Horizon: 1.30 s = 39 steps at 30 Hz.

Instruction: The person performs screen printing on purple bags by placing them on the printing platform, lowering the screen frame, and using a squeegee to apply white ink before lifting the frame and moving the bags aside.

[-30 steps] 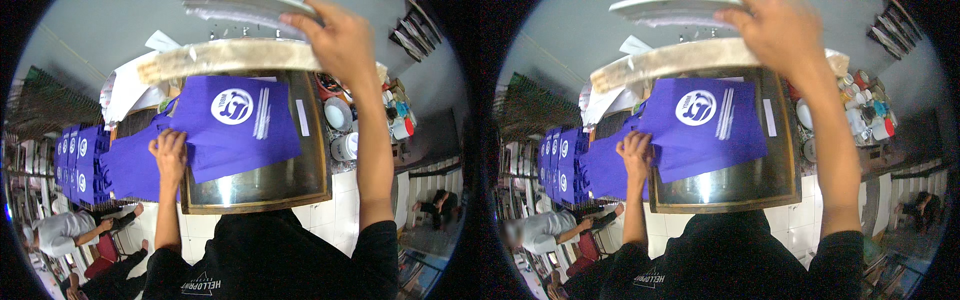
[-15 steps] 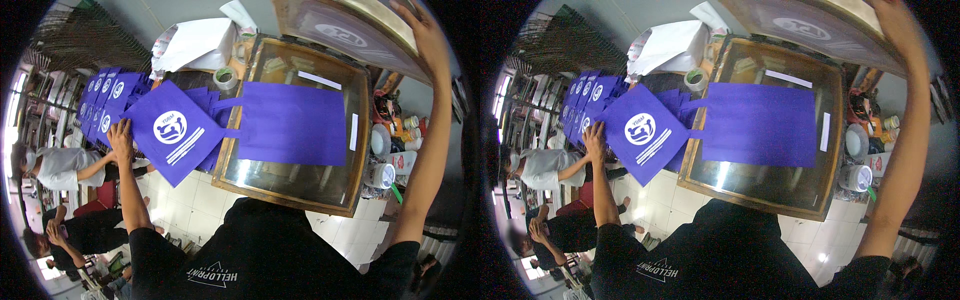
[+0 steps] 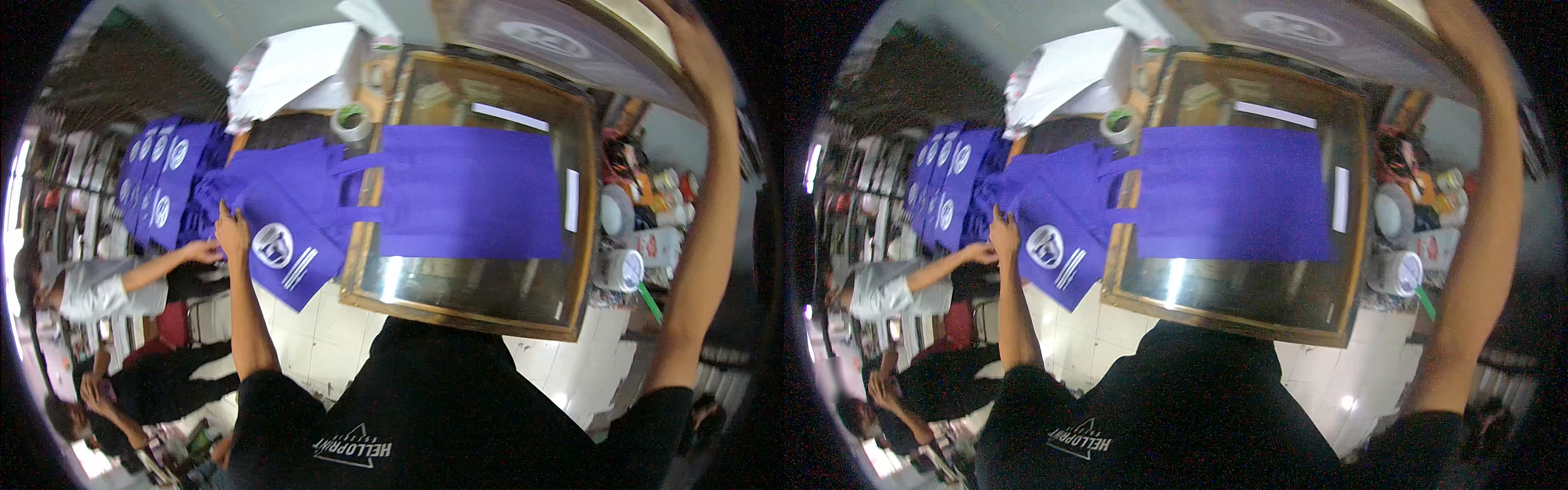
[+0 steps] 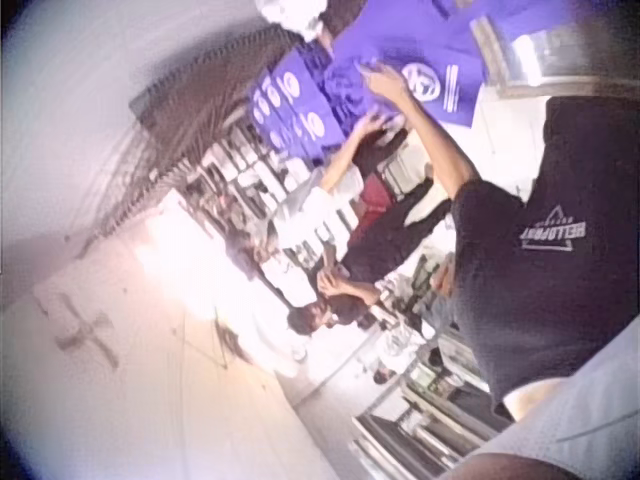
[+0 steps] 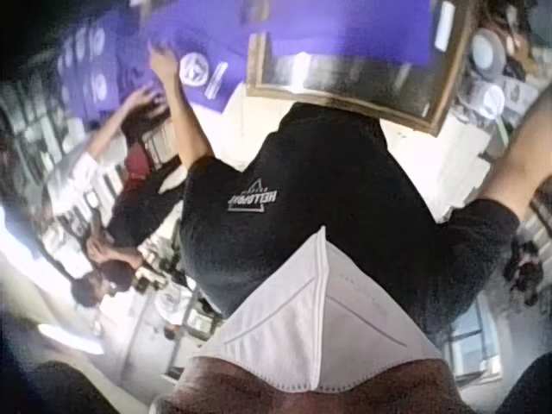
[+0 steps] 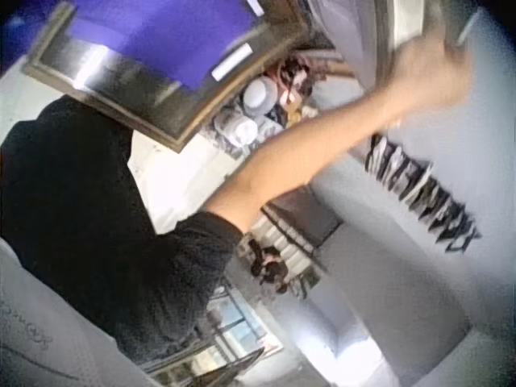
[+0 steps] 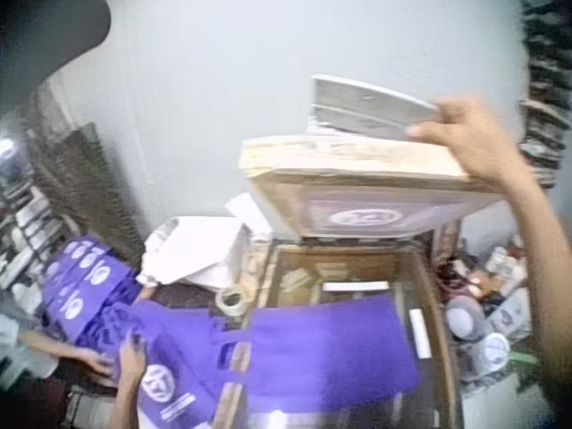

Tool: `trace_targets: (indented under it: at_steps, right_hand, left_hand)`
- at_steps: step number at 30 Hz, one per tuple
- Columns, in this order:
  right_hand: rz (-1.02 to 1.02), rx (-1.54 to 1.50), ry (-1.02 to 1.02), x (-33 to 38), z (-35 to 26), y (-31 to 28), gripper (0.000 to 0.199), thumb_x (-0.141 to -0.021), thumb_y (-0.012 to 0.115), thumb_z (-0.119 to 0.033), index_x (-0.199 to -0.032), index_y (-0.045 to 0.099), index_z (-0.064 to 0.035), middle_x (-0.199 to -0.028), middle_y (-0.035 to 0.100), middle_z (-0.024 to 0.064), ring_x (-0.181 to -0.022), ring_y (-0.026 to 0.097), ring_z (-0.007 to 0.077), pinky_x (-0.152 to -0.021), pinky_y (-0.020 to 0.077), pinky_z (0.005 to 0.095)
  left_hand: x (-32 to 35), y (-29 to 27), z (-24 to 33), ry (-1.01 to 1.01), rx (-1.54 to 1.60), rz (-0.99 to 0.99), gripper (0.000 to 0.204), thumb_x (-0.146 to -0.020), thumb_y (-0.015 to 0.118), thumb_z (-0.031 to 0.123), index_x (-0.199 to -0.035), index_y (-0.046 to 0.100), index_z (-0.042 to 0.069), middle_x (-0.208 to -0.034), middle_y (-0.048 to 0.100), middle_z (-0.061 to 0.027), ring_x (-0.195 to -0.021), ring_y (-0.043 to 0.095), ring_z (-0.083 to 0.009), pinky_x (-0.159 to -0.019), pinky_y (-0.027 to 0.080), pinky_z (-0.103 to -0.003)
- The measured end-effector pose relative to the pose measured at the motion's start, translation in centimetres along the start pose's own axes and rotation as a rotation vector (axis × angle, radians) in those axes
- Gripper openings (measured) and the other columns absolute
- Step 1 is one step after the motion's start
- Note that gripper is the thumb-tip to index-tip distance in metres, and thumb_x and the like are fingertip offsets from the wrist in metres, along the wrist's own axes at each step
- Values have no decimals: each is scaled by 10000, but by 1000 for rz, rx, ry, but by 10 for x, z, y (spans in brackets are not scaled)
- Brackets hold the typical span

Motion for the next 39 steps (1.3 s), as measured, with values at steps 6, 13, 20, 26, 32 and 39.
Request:
trace_targets:
  at_steps: [6, 13, 20, 26, 32, 39]
  right_hand:
    - [-85, 54, -63, 11, -38, 12, 399, -912, 717, -341, -1075, 755, 21, -937, 762, 196, -855, 716, 276, -821, 556, 410]
    - [-177, 125, 28, -6, -7, -1, 421, -884, 739, -375, -980, 769, 34, -917, 745, 251, -859, 718, 351, -829, 551, 453]
    - [-87, 123, -60, -9, 5, -6, 404, -854, 757, -356, -929, 766, 41, -915, 721, 282, -906, 706, 424, -837, 537, 475]
    - [-99, 61, -67, -1, -1, -15, 381, -846, 763, -338, -931, 770, 33, -924, 724, 279, -910, 709, 422, -833, 539, 475]
    - [-90, 52, -61, 0, -3, -16, 359, -839, 772, -322, -932, 776, 24, -926, 727, 273, -902, 713, 419, -829, 543, 474]
    - [-64, 41, -123, -3, 2, -12, 371, -834, 783, -333, -927, 775, 26, -926, 727, 276, -900, 716, 412, -822, 545, 469]
  left_hand:
    - [143, 7, 350, 675, 535, -234, 507, -927, 704, 232, -1329, 596, -57, -1294, 645, -284, -1209, 624, -426, -1072, 463, -460]
    - [237, 136, 552, 880, 147, -438, 885, -925, 574, 656, -1595, 328, 131, -1671, 140, -275, -1544, 87, -482, -1217, 72, -646]
    - [246, 156, 573, 999, 99, -499, 955, -898, 544, 728, -1595, 322, 115, -1688, 77, -263, -1556, 3, -478, -1203, 1, -681]
    - [244, 160, 579, 980, 116, -518, 971, -855, 595, 741, -1587, 354, 151, -1683, 89, -267, -1547, 13, -500, -1186, 18, -713]
    - [245, 145, 581, 839, 41, -564, 976, -812, 627, 766, -1591, 357, 243, -1679, 96, -269, -1535, 11, -527, -1148, 44, -770]
    - [240, 151, 587, 820, -1, -613, 990, -807, 622, 778, -1601, 335, 259, -1682, 102, -253, -1535, 15, -525, -1149, 60, -769]
Point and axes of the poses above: each hand's wrist, its own x-axis away from the middle knuckle, its own y-axis out of the palm, z = x × y, the point moved 9 cm from there along -x, towards the middle knuckle
